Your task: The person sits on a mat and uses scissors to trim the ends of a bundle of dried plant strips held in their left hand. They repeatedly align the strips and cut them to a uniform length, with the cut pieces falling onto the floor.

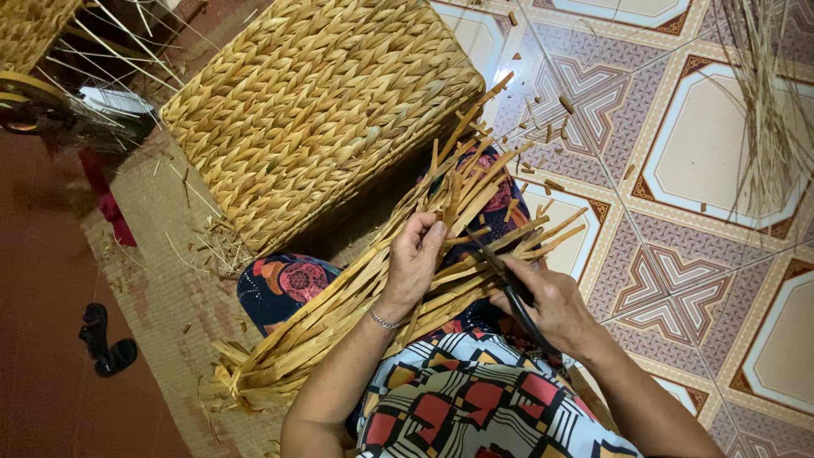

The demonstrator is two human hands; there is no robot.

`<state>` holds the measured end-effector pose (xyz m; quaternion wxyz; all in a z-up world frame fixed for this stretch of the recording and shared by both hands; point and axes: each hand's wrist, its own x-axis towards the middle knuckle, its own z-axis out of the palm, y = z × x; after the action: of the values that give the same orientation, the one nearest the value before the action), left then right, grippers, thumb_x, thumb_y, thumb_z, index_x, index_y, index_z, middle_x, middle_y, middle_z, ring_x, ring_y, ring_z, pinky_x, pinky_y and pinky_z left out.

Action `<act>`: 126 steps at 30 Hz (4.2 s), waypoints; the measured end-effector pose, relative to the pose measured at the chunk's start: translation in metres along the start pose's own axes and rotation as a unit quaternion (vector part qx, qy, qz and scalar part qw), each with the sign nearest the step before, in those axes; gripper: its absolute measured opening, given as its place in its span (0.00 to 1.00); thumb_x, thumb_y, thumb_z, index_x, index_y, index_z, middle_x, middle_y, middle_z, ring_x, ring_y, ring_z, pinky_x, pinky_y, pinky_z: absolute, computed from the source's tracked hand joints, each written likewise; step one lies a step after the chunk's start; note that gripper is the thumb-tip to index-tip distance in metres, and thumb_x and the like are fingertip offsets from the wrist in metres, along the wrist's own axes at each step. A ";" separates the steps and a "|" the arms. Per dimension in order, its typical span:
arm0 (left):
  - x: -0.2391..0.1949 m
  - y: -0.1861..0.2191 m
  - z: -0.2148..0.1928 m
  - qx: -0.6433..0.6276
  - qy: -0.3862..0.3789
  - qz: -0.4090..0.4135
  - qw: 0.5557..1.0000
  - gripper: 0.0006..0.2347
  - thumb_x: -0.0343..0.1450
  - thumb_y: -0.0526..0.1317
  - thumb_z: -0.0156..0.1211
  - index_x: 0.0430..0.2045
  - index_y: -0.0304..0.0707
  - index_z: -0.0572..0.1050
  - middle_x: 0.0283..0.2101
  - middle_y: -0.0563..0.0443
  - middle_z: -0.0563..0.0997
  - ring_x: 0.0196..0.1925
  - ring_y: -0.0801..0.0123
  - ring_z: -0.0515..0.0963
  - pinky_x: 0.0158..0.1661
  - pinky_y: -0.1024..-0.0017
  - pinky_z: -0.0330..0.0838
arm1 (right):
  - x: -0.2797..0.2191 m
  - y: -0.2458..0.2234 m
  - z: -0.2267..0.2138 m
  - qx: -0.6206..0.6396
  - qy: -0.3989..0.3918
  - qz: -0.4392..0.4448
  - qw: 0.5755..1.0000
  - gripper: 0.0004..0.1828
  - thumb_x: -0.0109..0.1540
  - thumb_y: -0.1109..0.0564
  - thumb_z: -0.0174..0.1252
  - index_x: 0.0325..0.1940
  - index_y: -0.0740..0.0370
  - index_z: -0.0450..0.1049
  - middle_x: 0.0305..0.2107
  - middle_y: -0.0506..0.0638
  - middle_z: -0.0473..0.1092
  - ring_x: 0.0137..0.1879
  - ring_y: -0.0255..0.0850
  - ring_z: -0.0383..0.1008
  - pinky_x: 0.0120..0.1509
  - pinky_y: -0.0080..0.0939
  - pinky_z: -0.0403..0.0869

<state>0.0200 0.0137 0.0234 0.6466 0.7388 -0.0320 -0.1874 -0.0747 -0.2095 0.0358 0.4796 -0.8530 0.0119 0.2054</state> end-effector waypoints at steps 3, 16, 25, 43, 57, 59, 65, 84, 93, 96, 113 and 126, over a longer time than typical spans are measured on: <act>0.002 -0.003 -0.003 0.009 -0.001 0.004 1.000 0.08 0.80 0.38 0.51 0.42 0.30 0.73 0.37 0.53 0.80 0.40 0.79 0.77 0.43 0.79 0.73 | -0.002 0.009 0.006 0.049 0.041 -0.062 0.996 0.31 0.61 0.40 0.57 0.63 0.59 0.72 0.18 0.44 0.73 0.19 0.36 0.74 0.22 0.40 0.72; 0.004 0.012 -0.015 -0.092 0.042 -0.057 0.993 0.07 0.79 0.37 0.51 0.42 0.31 0.72 0.37 0.52 0.80 0.37 0.79 0.76 0.40 0.79 0.73 | -0.027 0.075 -0.009 0.182 0.012 -0.009 0.983 0.34 0.66 0.40 0.48 0.70 0.63 0.64 0.32 0.48 0.73 0.36 0.36 0.75 0.38 0.37 0.76; -0.001 0.019 -0.011 -0.066 0.039 -0.077 0.994 0.07 0.78 0.38 0.52 0.41 0.31 0.73 0.38 0.50 0.82 0.38 0.77 0.78 0.41 0.78 0.73 | -0.010 0.059 -0.015 0.146 0.030 0.014 0.989 0.31 0.67 0.40 0.43 0.67 0.60 0.68 0.20 0.47 0.67 0.28 0.35 0.68 0.35 0.38 0.72; 0.008 0.021 -0.024 -0.091 0.061 -0.069 0.992 0.07 0.79 0.38 0.53 0.41 0.31 0.73 0.37 0.50 0.82 0.37 0.78 0.79 0.41 0.79 0.74 | -0.038 0.089 -0.020 0.193 0.039 0.037 0.980 0.33 0.67 0.37 0.42 0.66 0.62 0.70 0.18 0.42 0.64 0.21 0.31 0.65 0.25 0.35 0.68; 0.006 0.022 -0.033 -0.153 0.078 -0.042 0.984 0.07 0.79 0.37 0.54 0.41 0.31 0.73 0.38 0.49 0.81 0.39 0.75 0.80 0.45 0.76 0.76 | -0.047 0.094 -0.016 0.178 -0.013 0.040 0.983 0.33 0.66 0.35 0.44 0.67 0.58 0.69 0.20 0.46 0.66 0.27 0.36 0.67 0.33 0.39 0.71; 0.005 0.021 -0.031 -0.163 0.076 -0.051 0.982 0.07 0.79 0.37 0.54 0.42 0.30 0.73 0.38 0.49 0.81 0.39 0.75 0.80 0.45 0.76 0.75 | -0.040 0.090 -0.010 0.175 -0.022 0.062 0.982 0.31 0.66 0.38 0.44 0.67 0.57 0.68 0.19 0.44 0.67 0.26 0.35 0.69 0.33 0.38 0.71; 0.003 0.023 -0.031 -0.169 0.078 -0.051 0.981 0.07 0.78 0.37 0.54 0.42 0.30 0.73 0.38 0.48 0.82 0.39 0.74 0.80 0.45 0.76 0.76 | -0.028 0.077 -0.002 0.206 0.002 0.004 0.979 0.27 0.69 0.42 0.44 0.63 0.62 0.68 0.19 0.43 0.64 0.25 0.32 0.66 0.31 0.35 0.70; 0.016 0.025 -0.041 -0.162 0.109 -0.038 0.980 0.05 0.78 0.37 0.56 0.41 0.32 0.73 0.37 0.48 0.82 0.37 0.74 0.80 0.42 0.76 0.75 | -0.043 0.110 -0.014 0.229 0.140 0.063 0.961 0.28 0.70 0.41 0.46 0.61 0.66 0.72 0.20 0.44 0.65 0.21 0.31 0.63 0.23 0.34 0.64; 0.019 0.018 -0.036 -0.092 0.093 -0.041 0.991 0.07 0.78 0.37 0.56 0.42 0.31 0.73 0.39 0.49 0.82 0.39 0.76 0.80 0.44 0.78 0.75 | -0.029 0.084 -0.030 0.057 0.016 0.201 0.978 0.32 0.59 0.31 0.54 0.62 0.45 0.73 0.38 0.56 0.79 0.46 0.51 0.80 0.52 0.55 0.77; 0.019 0.019 -0.034 -0.077 0.078 -0.033 0.993 0.07 0.79 0.38 0.56 0.42 0.30 0.73 0.39 0.49 0.82 0.40 0.76 0.80 0.45 0.78 0.75 | -0.019 0.091 -0.030 0.049 0.002 0.189 0.981 0.33 0.59 0.30 0.53 0.63 0.44 0.72 0.39 0.56 0.79 0.47 0.51 0.80 0.54 0.53 0.75; -0.008 0.051 0.069 0.412 -0.131 0.329 0.839 0.23 0.63 0.43 0.69 0.47 0.23 0.74 0.42 0.39 0.77 0.43 0.54 0.74 0.41 0.60 0.67 | -0.048 0.092 -0.016 0.229 0.071 0.046 0.970 0.27 0.63 0.43 0.57 0.64 0.56 0.73 0.23 0.43 0.75 0.27 0.32 0.73 0.30 0.36 0.71; 0.005 -0.002 0.064 0.086 -0.166 -0.046 0.981 0.08 0.77 0.36 0.52 0.44 0.29 0.75 0.26 0.55 0.79 0.25 0.80 0.76 0.25 0.79 0.70 | -0.047 0.110 -0.009 0.227 0.066 -0.021 0.971 0.38 0.64 0.35 0.47 0.69 0.62 0.63 0.23 0.43 0.69 0.24 0.32 0.71 0.27 0.34 0.75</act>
<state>0.0039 -0.0479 0.0146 0.5571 0.7509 -0.1210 -0.3335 -0.1387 -0.2849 -0.0326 0.6632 -0.7334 0.0723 0.1307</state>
